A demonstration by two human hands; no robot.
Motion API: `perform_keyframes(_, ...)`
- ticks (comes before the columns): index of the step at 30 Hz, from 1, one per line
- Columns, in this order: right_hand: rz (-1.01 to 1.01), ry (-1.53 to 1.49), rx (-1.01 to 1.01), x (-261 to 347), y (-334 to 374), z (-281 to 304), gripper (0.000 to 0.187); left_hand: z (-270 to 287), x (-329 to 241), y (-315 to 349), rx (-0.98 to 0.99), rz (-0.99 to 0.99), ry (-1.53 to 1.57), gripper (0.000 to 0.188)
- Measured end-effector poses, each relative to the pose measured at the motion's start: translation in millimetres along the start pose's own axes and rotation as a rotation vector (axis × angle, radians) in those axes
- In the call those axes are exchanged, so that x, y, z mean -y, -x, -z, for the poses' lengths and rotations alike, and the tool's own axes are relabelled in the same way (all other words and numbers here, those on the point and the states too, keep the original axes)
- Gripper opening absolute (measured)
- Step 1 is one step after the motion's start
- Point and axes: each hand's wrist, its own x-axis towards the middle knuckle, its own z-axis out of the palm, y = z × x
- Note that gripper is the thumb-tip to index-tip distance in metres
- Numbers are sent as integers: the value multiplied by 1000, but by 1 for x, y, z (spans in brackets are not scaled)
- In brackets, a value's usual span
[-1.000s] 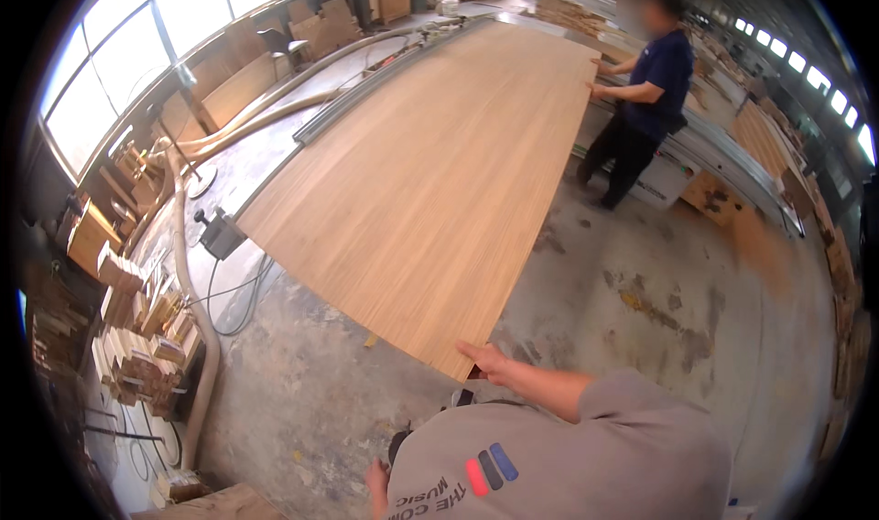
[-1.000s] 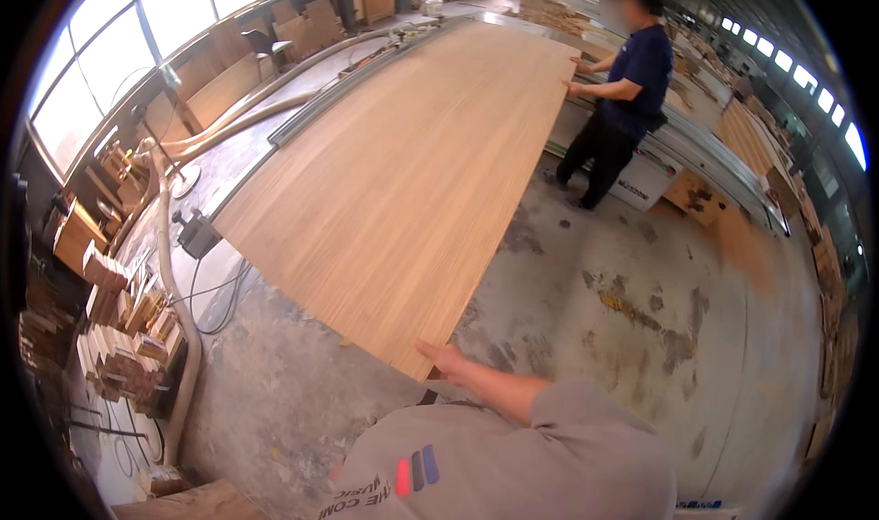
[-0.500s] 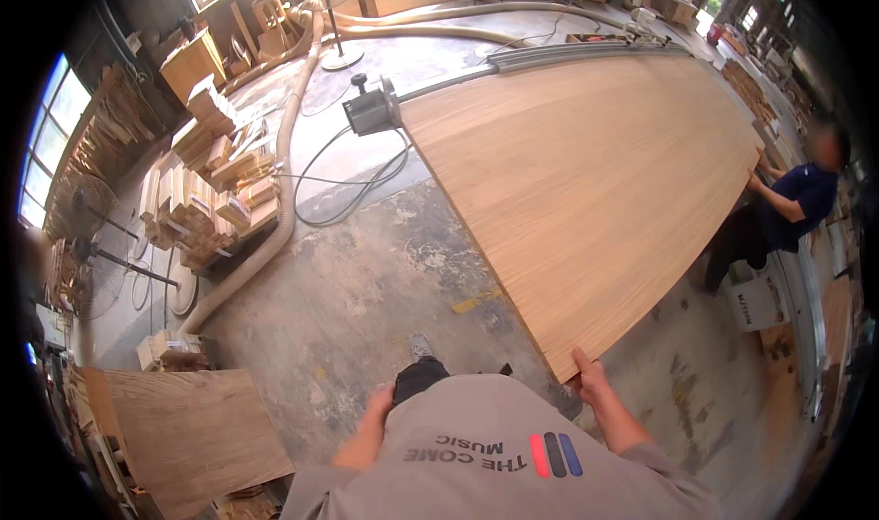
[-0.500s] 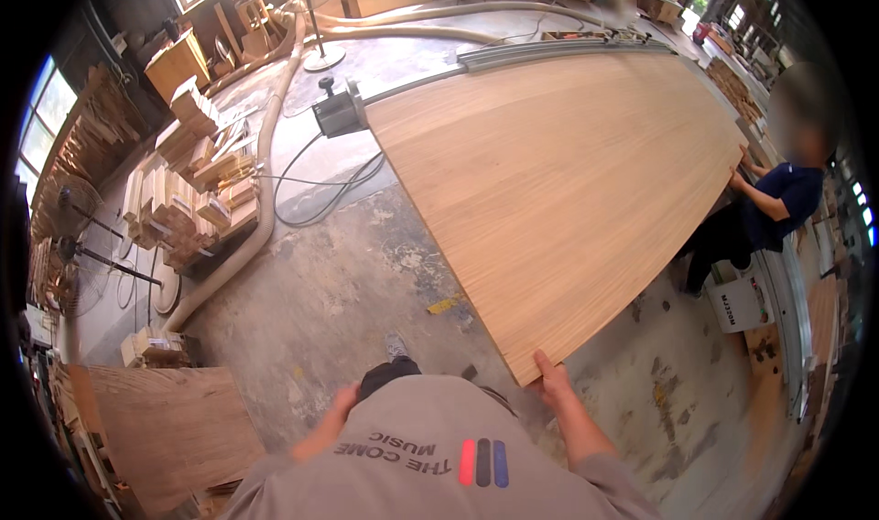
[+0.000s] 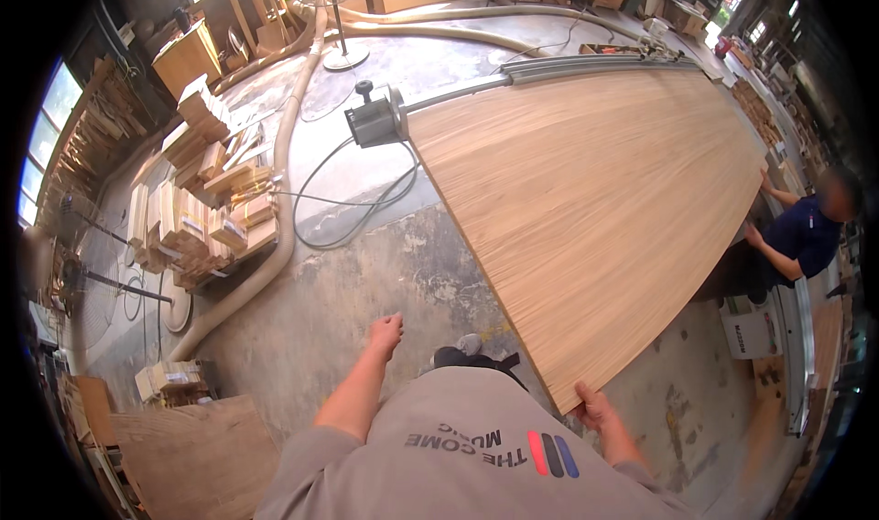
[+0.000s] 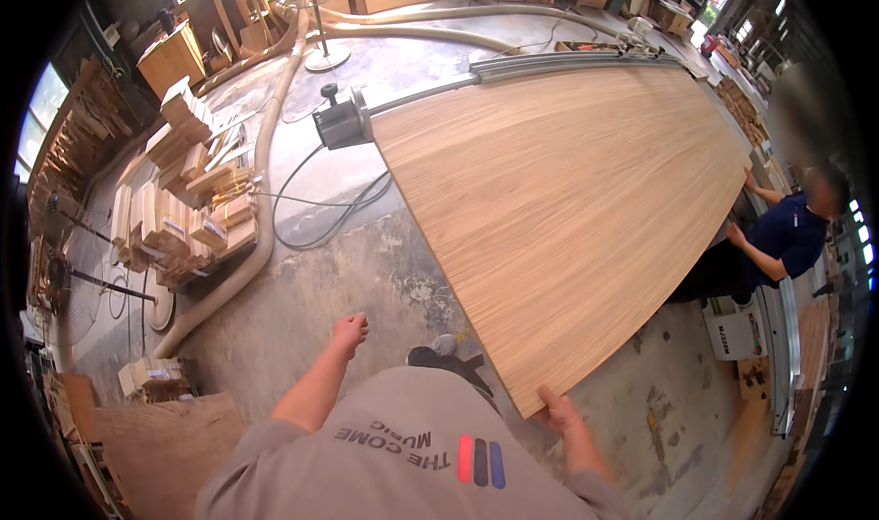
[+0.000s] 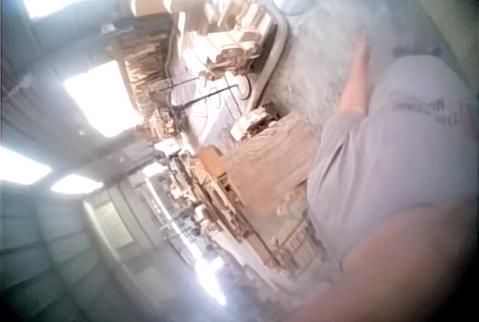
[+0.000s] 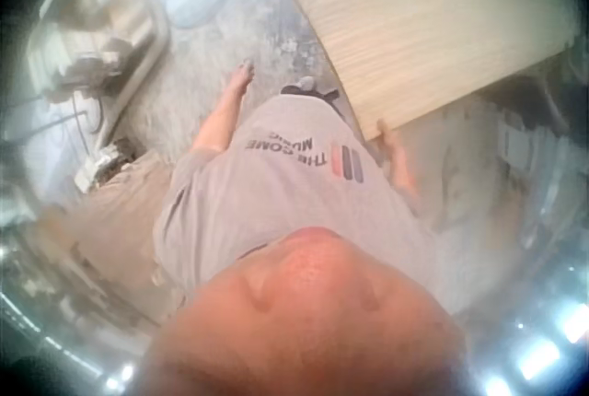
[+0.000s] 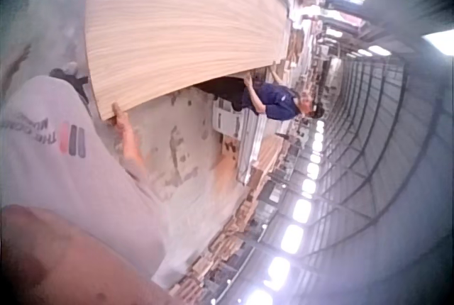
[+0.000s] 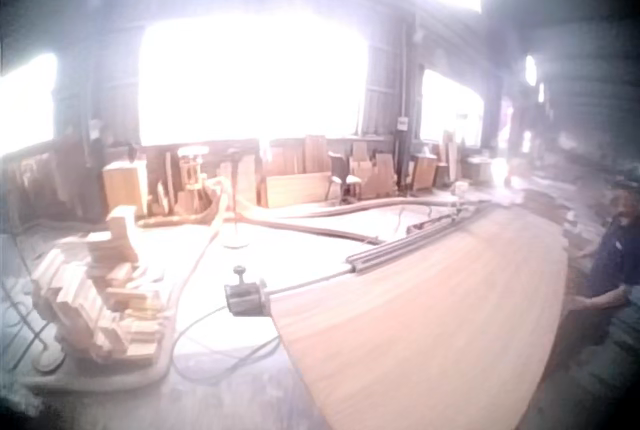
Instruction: The person lifts a large wooden board with the help of another person and positions it onto a sliding table saw, then moves a metal guide along the edge of the board.
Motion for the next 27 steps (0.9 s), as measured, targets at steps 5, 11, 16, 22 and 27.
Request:
perform_keyframes(5, 2, 0, 16, 22, -4, -37, 53, -30, -87, -45, -2, -197, 27, 26)
perform_keyframes(11, 90, -27, -68, 21, -31, -69, 58, -29, -275, -162, -124, -591, -65, 38)
perform_keyframes(16, 135, -48, -322, 29, -43, -120, 59, -52, -412, -236, -144, -700, -85, 48)
perform_keyframes(22, 290, -355, -728, -16, -82, -179, 54, -51, -473, -304, -100, -680, -265, 37)
perform_keyframes(27, 237, -299, -977, 2, -93, -220, 58, -48, -476, -338, -71, -944, -625, 31)
